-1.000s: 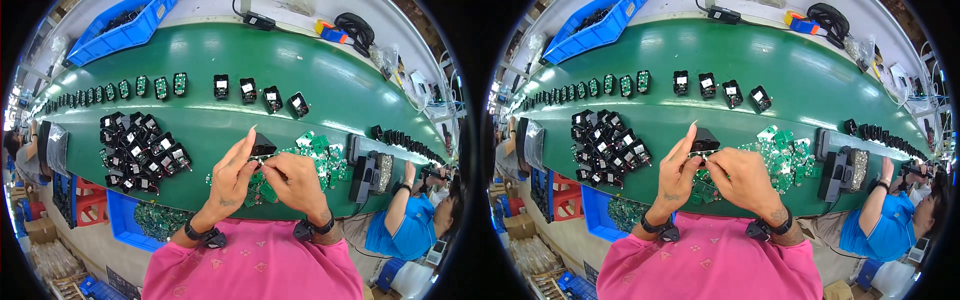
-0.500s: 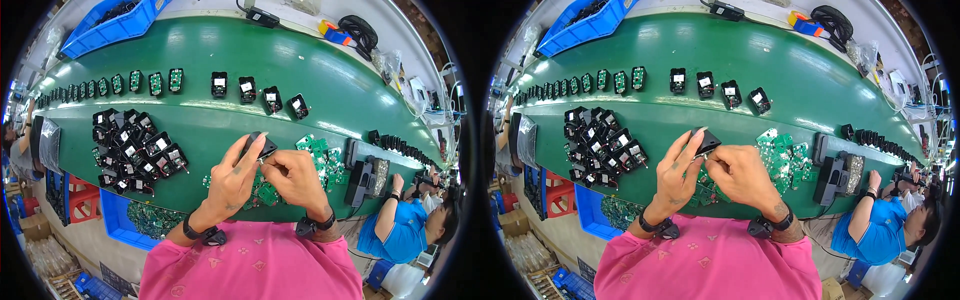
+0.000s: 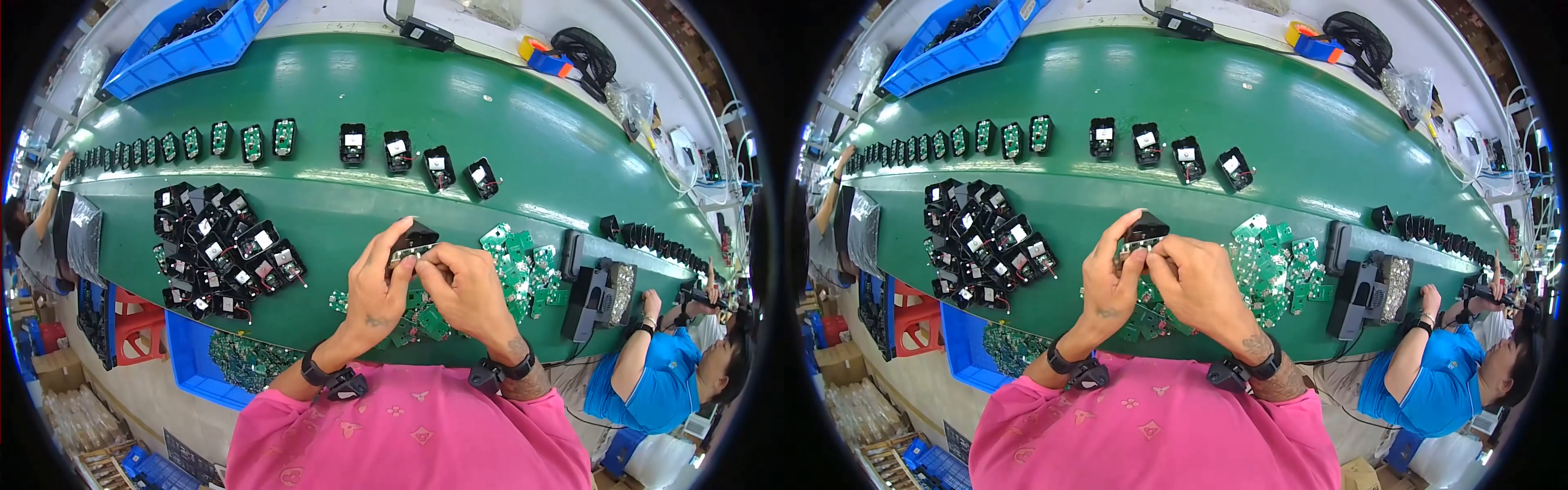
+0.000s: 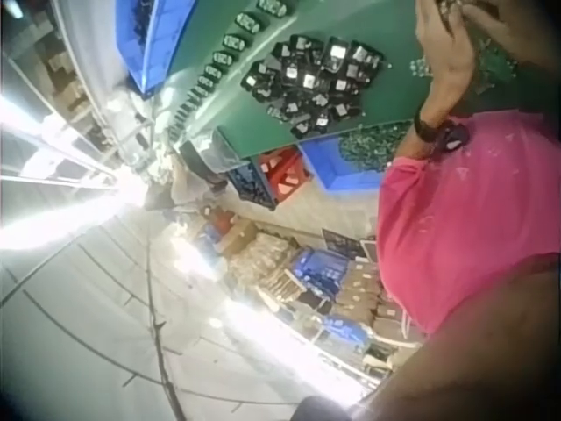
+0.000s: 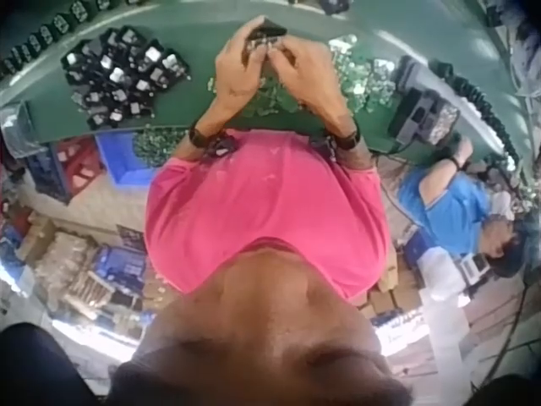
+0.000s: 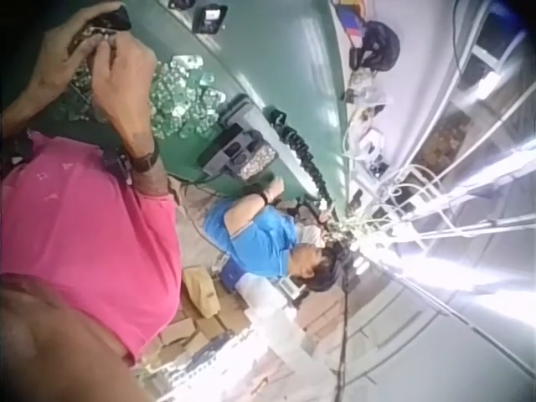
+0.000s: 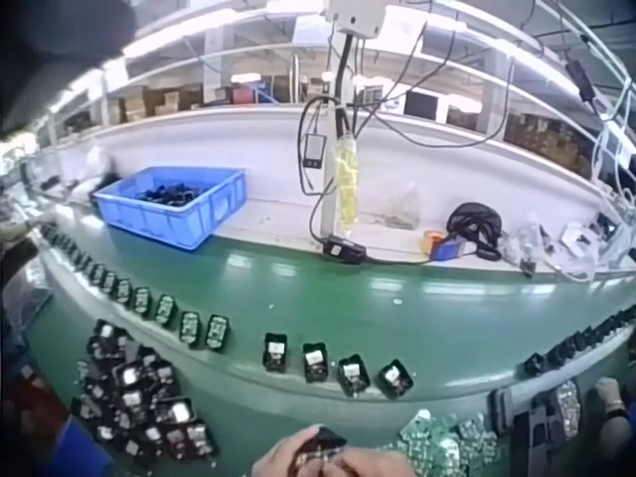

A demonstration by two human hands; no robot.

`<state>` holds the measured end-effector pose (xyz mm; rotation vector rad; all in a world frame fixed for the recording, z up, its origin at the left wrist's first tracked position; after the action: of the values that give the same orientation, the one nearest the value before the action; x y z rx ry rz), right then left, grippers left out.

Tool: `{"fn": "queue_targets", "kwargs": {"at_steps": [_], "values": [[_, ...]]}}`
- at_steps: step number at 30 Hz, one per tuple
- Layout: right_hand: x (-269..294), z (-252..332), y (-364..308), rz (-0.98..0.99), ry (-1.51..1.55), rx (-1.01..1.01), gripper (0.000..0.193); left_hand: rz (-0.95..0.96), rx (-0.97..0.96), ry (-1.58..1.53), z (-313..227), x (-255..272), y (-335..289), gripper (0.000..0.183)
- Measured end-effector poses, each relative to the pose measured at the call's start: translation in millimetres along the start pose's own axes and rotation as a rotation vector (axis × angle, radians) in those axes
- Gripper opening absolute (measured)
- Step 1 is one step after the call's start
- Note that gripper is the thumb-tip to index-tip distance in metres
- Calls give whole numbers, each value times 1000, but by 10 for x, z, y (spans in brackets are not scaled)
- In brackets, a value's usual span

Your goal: The person assembles electronic devices by hand, picking up a circuit board and a plastic housing, fitting the board into the housing, and pressing them together. The person then places the assembled unit onto the green workbench and repeats the process.

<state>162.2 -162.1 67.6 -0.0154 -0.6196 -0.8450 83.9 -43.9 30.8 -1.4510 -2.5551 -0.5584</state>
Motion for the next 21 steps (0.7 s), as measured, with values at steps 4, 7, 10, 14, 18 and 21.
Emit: {"fn": "queue_targets", "kwargs": {"at_steps": [4,7,10,14,18,21], "values": [[111,-54,-75,-161,-93,-110,16,68,319,-404,35,20,26,44],[-51,-316,-133,-12,309,-390,16,262,496,-547,120,-34,4,55],[-22,-335,-153,-84,437,-416,16,256,208,-510,79,-1,57,57],[-26,-302,-208,-182,595,-298,12,312,455,-555,16,36,52,55],[-51,-332,-261,-255,593,-187,13,255,432,-517,103,12,22,59],[3,-349,-278,-248,257,-60,12,269,282,-347,81,-5,49,59]]}}
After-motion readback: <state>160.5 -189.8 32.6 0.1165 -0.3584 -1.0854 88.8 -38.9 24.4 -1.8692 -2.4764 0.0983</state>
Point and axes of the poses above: each hand's wrist, its own y-axis towards the middle knuckle, its own x-axis out of the back of the hand, z = x × y, the point moved 4 cm from there along y, towards the middle knuckle, and after that the axes turned 5 degrees about x, right-handed, at the moved point
